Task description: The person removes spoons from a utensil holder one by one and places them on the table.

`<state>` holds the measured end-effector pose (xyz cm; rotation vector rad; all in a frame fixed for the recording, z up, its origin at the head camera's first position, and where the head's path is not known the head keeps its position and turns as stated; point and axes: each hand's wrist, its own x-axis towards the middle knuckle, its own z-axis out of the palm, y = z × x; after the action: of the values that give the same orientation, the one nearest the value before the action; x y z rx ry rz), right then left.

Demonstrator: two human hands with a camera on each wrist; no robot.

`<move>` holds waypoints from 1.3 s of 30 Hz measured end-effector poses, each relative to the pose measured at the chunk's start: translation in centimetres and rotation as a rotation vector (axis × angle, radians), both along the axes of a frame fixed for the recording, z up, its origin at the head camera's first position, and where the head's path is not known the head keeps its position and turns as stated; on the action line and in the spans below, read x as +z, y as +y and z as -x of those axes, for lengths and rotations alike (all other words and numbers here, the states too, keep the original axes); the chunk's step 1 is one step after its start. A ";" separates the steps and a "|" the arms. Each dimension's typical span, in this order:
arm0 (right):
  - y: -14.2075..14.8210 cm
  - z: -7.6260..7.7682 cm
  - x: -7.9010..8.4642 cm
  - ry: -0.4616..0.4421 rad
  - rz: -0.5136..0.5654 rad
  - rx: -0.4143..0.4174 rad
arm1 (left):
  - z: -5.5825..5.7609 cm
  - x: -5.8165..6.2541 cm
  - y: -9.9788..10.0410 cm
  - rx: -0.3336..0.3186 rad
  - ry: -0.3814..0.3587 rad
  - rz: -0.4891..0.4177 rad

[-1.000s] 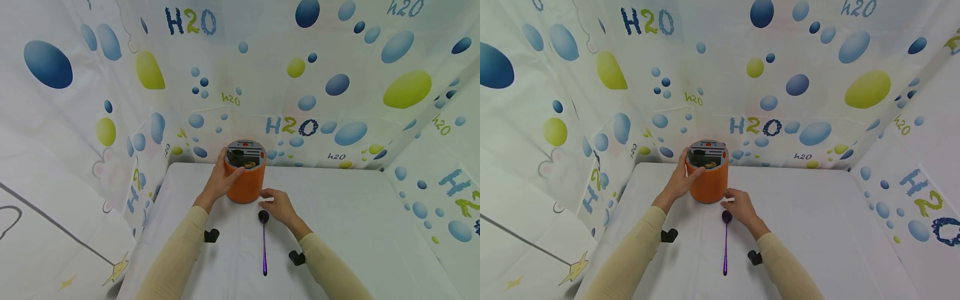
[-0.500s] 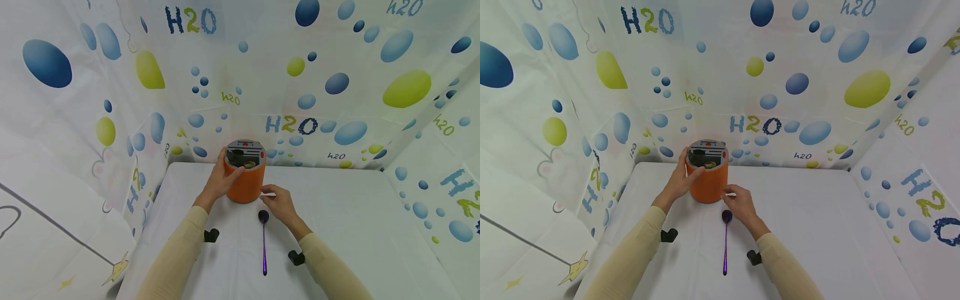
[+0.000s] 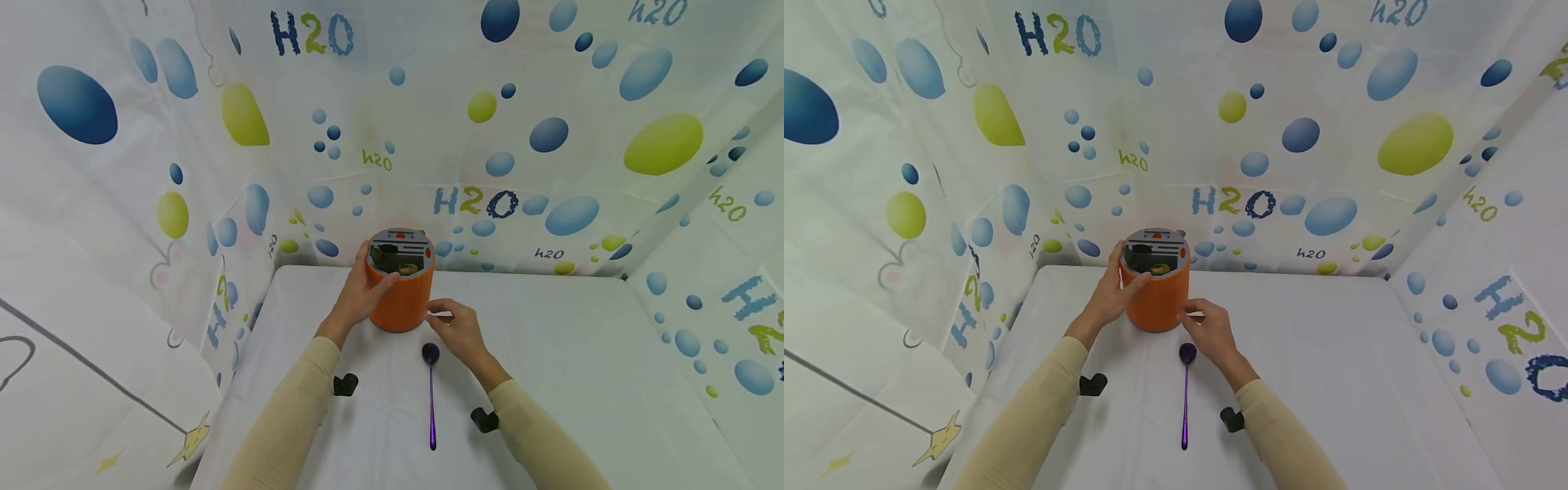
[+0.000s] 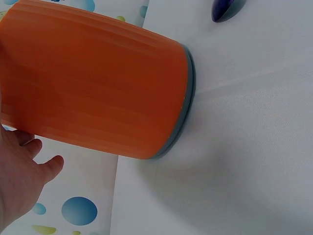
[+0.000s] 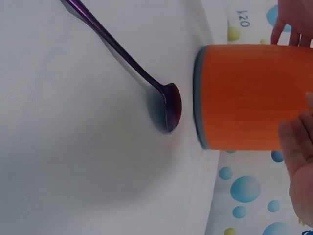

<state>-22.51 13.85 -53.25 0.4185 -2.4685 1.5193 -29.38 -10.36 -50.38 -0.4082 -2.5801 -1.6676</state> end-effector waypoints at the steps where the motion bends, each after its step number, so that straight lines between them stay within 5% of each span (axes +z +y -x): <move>1: 0.0 0.0 0.0 0.022 0.011 0.004 | 0.0 0.0 0.0 0.000 0.000 0.001; 33: -0.6 0.2 1.0 0.170 0.101 0.000 | 0.2 0.2 0.0 -0.002 0.010 0.005; 39: -1.3 -0.3 2.7 0.212 0.090 -0.006 | 0.3 0.1 -0.1 -0.005 0.014 -0.006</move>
<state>-22.21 12.59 -50.58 0.5266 -2.2298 1.4932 -29.65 -10.42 -50.27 -0.4249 -2.5658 -1.6672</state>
